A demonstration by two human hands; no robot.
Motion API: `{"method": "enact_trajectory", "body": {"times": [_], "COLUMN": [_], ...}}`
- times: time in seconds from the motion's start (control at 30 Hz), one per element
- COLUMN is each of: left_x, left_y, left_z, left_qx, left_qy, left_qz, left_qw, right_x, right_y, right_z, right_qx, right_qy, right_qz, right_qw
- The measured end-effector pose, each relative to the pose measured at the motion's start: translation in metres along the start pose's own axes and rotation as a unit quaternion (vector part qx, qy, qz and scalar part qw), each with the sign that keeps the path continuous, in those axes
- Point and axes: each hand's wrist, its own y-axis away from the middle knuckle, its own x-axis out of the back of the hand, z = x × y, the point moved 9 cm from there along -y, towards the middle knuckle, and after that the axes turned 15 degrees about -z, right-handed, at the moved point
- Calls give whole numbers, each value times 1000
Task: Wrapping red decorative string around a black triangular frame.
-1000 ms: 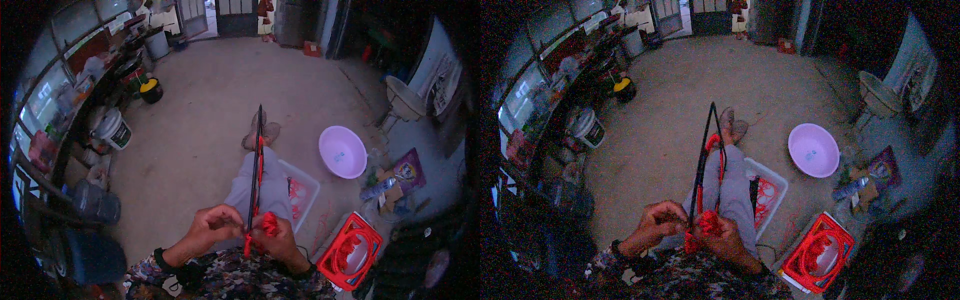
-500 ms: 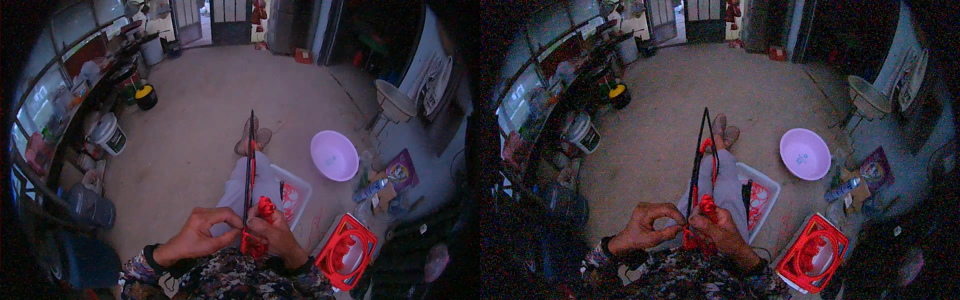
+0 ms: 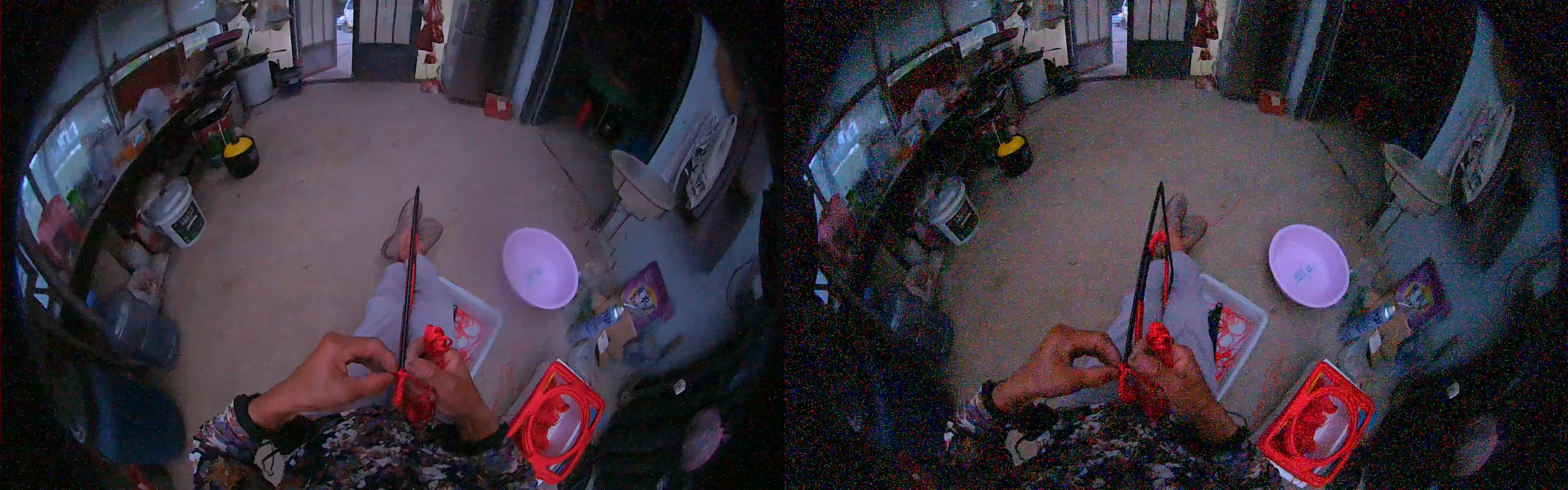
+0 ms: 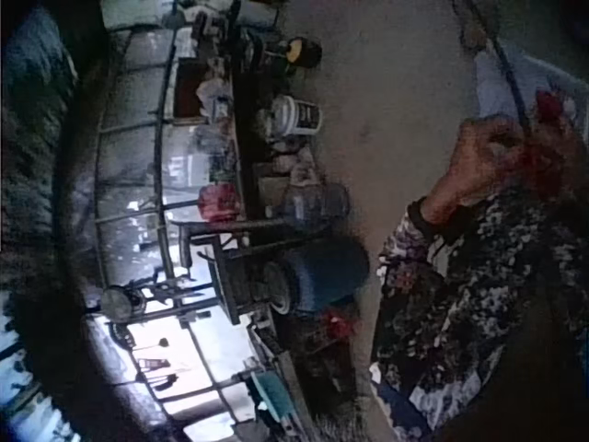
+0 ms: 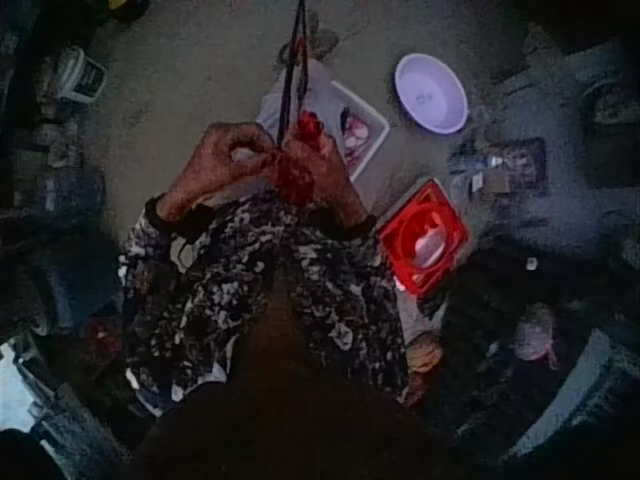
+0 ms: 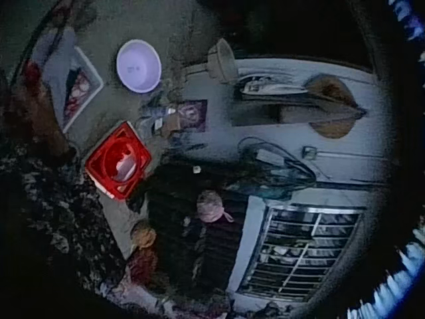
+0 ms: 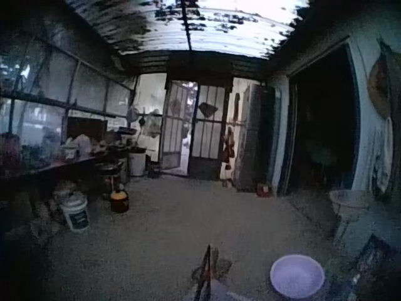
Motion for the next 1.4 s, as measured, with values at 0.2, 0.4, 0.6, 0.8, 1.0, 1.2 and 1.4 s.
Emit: {"method": "enact_trajectory", "body": {"times": [0.2,0.4,0.6,0.8,1.0,1.2,1.4], "left_x": [9,19,11,6,3,-3,-6], "left_y": [2,2,0,0,-2,-3,-2], "left_z": [-8,-7,-28,-34,-31,-30,-26], "left_qx": [-12,-29,-19,-33,-41,-33,-21], "left_qy": [78,34,185,249,280,312,328], "left_qz": [12,2,-36,-47,-67,-71,-70], "left_qw": [997,999,982,967,957,947,942], "right_x": [-1,-8,-11,-11,-16,-10,-4], "right_y": [-3,-5,-4,2,-3,-2,9], "right_z": [3,-14,-14,-25,-37,-35,-44], "right_qx": [-34,-14,-19,-26,-2,-27,50], "right_qy": [28,115,98,204,221,176,216], "right_qz": [-10,72,89,68,60,107,168], "right_qw": [999,991,991,976,973,978,960]}}
